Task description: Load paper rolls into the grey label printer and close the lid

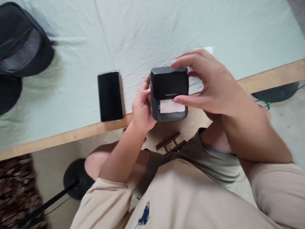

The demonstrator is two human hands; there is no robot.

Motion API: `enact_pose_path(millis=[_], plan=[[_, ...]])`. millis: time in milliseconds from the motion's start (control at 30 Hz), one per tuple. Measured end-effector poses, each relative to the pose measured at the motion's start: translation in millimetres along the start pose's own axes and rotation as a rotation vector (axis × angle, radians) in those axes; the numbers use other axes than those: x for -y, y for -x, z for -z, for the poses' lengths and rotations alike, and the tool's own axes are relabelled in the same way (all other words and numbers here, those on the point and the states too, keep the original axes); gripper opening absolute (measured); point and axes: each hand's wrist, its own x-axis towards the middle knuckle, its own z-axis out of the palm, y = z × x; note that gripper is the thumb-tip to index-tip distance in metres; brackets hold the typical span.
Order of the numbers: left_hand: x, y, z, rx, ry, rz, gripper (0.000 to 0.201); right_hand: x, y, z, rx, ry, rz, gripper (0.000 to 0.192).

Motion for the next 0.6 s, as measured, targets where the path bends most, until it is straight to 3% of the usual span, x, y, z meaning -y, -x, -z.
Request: enact_pose_path(millis=[133,200,267,433,600], plan=[[-1,1,0.2,0.027,0.005,0.013,0.027,13,2,-1,-0.406,0.045,-0.063,0.026],[0,1,1.9,0.098,-0.041,-0.005,0.034,20,2,-1,-0.527,-0.004,-0.075,0.020],[2,1,3.8,0.160,-0.109,-0.036,0.039,24,2,0,-0.458,-0.003,-0.022,0.019],[4,1,7.7,0.199,-0.194,-0.044,0.040,20,1,0,-0.055,0.319,-0.011,0.021],[5,1,14.1,0.262,-0.144,-0.003,0.042,13,-2,-6,0.058,0.499,-0.130,0.028]])
